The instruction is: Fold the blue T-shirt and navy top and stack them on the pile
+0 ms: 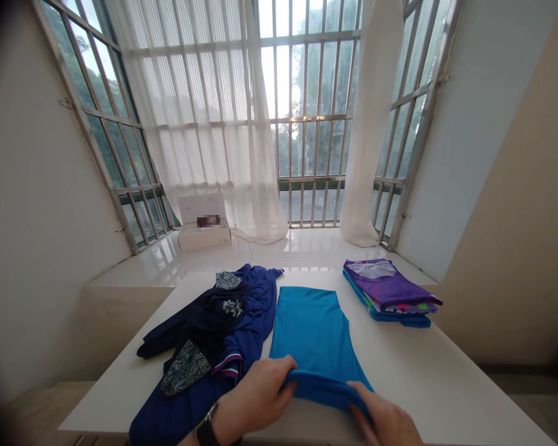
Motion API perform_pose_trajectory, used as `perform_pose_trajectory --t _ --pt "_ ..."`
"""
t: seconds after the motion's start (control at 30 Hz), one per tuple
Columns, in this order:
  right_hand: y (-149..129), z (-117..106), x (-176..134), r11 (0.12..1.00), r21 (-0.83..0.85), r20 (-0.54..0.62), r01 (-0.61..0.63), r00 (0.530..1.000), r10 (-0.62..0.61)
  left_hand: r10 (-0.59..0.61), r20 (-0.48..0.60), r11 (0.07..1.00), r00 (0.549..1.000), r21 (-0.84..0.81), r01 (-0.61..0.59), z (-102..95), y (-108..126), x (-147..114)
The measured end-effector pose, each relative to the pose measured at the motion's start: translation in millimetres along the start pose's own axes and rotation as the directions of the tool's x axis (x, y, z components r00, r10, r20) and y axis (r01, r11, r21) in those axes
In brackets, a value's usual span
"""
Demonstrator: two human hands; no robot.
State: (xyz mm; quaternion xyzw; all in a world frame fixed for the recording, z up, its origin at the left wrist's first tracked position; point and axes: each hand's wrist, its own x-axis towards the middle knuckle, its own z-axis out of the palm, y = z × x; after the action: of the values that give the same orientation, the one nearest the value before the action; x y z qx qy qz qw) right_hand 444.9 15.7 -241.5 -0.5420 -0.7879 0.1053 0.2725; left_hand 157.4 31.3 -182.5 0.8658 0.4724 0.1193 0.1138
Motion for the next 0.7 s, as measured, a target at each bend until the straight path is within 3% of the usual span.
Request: perform_pose_trajectory --t 0.17,0.4,0.53,0.7 --pt "-8 -5 36 0.972 0.13 0.041 -0.196 0.98 0.193 -0.113 0.057 0.993 0.992 -0.01 0.114 -12.4 -24 40" --pt "0 19 43 0.911 -0.065 -0.004 -0.407 0.913 0.408 -0.182 0.103 0.983 0.978 0.024 0.18 -4.8 -41 54" --pt "-3 20 56 0.883 -0.201 0.028 -0.424 0.899 0.438 -0.159 0.126 0.987 0.979 0.057 0.153 -3.0 -45 64" --pt "5 22 95 0.886 -0.278 -0.016 -0.371 0.924 0.381 -0.174 0.117 0.985 0.978 0.016 0.173 -7.0 -62 95"
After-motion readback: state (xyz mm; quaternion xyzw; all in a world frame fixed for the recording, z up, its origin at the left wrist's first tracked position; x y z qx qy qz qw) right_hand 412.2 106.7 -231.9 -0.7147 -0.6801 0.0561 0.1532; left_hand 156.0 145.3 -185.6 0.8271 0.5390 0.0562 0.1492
